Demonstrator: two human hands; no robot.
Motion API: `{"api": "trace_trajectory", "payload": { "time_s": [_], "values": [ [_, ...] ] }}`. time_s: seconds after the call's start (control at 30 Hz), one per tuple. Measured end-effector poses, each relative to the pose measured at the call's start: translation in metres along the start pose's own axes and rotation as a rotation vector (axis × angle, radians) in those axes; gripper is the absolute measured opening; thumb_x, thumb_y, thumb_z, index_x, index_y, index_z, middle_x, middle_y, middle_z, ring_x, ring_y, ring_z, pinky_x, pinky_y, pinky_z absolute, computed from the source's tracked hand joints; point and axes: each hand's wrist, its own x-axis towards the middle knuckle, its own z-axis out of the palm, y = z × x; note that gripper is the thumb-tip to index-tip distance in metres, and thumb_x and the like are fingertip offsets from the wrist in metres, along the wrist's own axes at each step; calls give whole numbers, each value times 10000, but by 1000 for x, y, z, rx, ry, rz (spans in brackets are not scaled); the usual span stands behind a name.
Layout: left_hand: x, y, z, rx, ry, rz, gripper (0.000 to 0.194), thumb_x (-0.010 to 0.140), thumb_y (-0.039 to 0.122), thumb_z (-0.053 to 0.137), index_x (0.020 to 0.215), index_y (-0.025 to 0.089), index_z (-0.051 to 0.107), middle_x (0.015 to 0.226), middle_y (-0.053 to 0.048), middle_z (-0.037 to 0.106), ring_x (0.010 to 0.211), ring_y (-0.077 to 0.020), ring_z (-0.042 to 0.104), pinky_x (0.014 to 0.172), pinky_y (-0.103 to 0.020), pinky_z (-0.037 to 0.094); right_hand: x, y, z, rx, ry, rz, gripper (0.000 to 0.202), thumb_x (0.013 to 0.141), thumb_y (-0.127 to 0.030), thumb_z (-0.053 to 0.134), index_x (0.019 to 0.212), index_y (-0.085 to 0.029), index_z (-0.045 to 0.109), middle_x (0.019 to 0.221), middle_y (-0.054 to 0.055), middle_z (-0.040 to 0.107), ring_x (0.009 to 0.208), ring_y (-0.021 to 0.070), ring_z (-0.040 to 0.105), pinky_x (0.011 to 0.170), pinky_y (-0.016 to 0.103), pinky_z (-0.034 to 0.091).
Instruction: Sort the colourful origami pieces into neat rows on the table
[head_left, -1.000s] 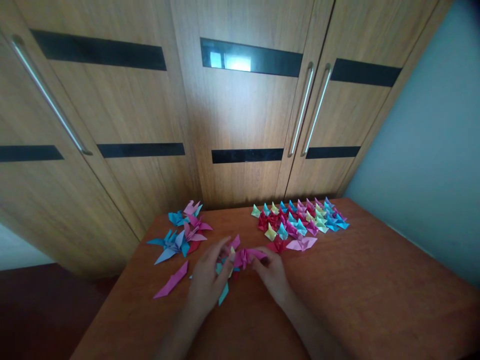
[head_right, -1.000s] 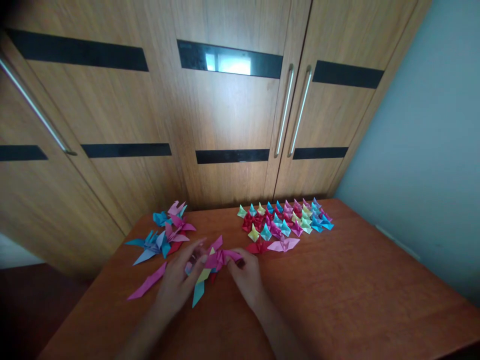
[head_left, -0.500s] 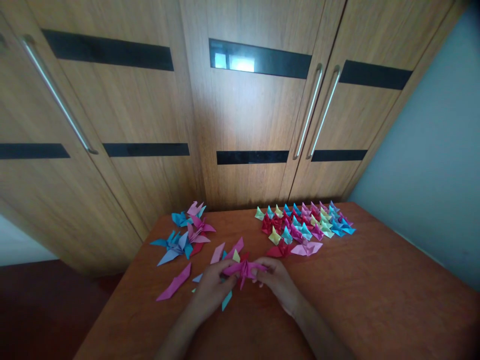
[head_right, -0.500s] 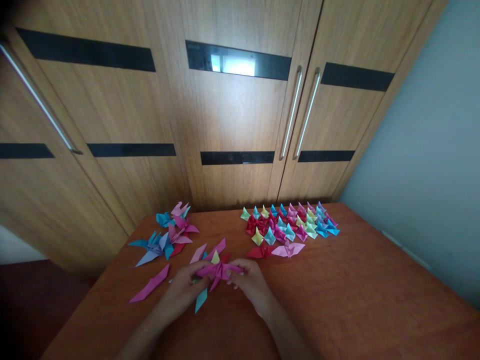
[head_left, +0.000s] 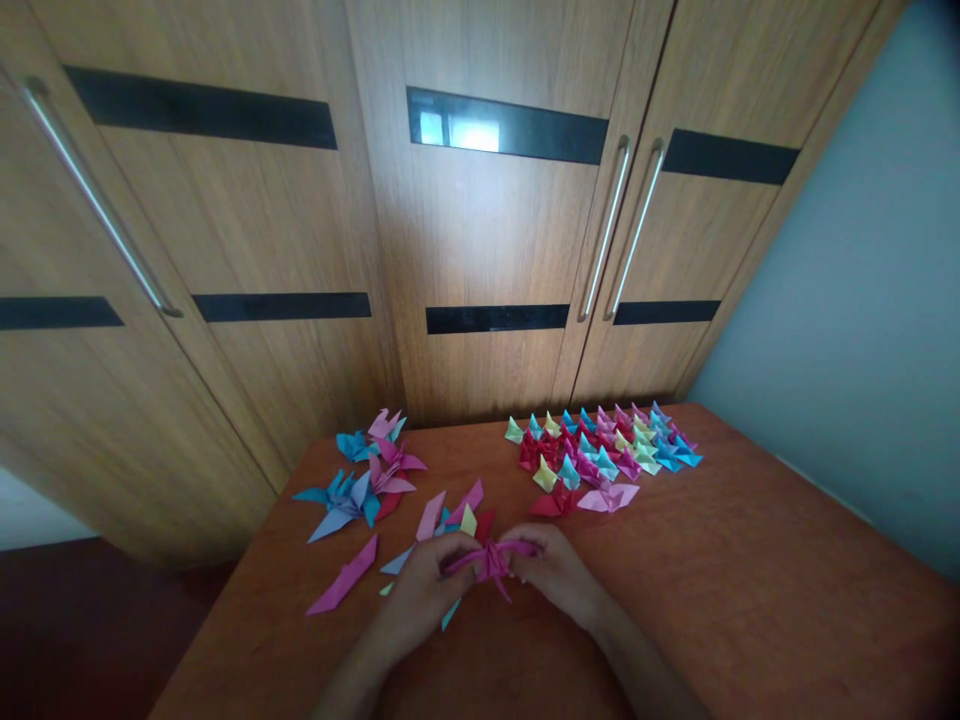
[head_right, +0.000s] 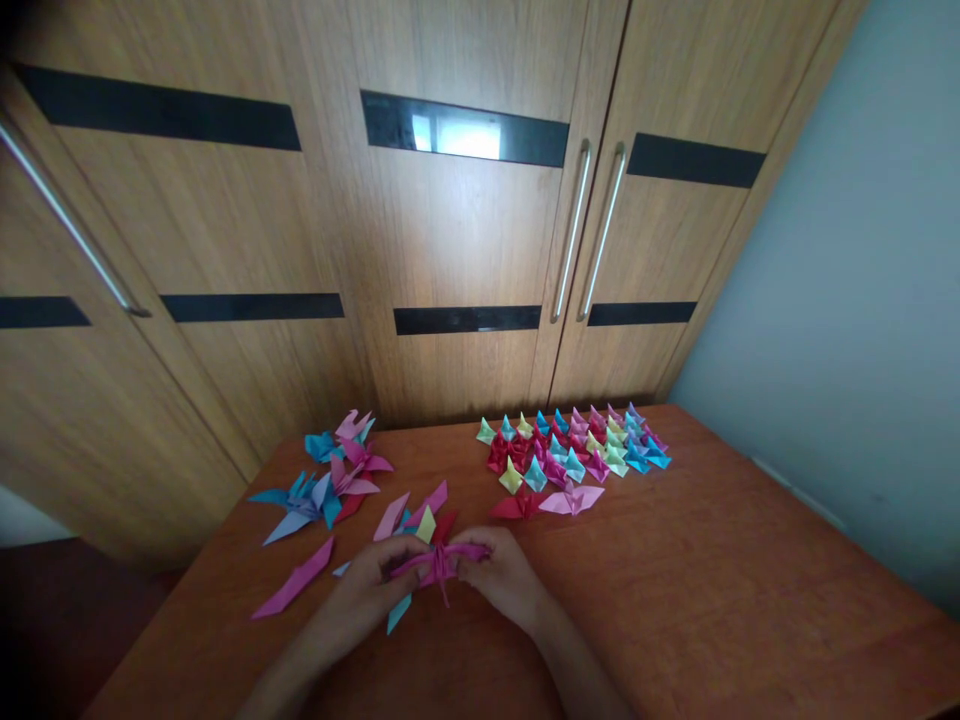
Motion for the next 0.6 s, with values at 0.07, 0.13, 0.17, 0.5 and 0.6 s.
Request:
{"api": "trace_trajectory", "payload": {
  "time_s": [0.07, 0.13, 0.17, 0.5, 0.6],
  "values": [
    [0, -1, 0, -14, -7, -17, 193, 807, 303, 549, 809, 159, 677, 726, -8, 626, 697, -164, 544, 638, -238, 388, -1, 0, -1, 24, -19, 9, 266, 730, -411, 691, 777, -150, 699, 652, -3, 624, 580, 105, 516, 559, 215, 374],
    [1, -2, 0, -63, -4, -34, 216, 804, 336, 564, 786, 153, 677, 690, -4, 611, 665, -157, 529, 614, -234, 380, -2, 1, -2, 83, -46, 26, 274, 731, -420, 692, 783, -151, 693, 663, -1, 624, 590, 106, 521, 565, 215, 382],
    [1, -2, 0, -104, -1, -43, 228, 799, 353, 576, 786, 150, 679, 684, -5, 611, 660, -155, 527, 612, -234, 381, -3, 1, -2, 127, -53, 35, 276, 737, -422, 689, 786, -150, 688, 669, 0, 622, 594, 105, 522, 566, 215, 385],
    [-4, 7, 2, -489, -32, -63, 244, 763, 389, 666, 793, 149, 698, 699, -24, 654, 663, -141, 548, 671, -241, 425, -3, 13, -4, 582, -59, 136, 287, 670, -401, 767, 733, -148, 646, 647, -8, 578, 549, 75, 476, 525, 196, 347],
    [-4, 3, 4, -598, -32, -74, 213, 752, 360, 689, 776, 149, 692, 716, -29, 661, 668, -133, 555, 673, -241, 434, -3, 14, -4, 642, -63, 138, 288, 664, -391, 777, 751, -145, 655, 647, -5, 578, 551, 73, 479, 530, 196, 361]
  ]
}}
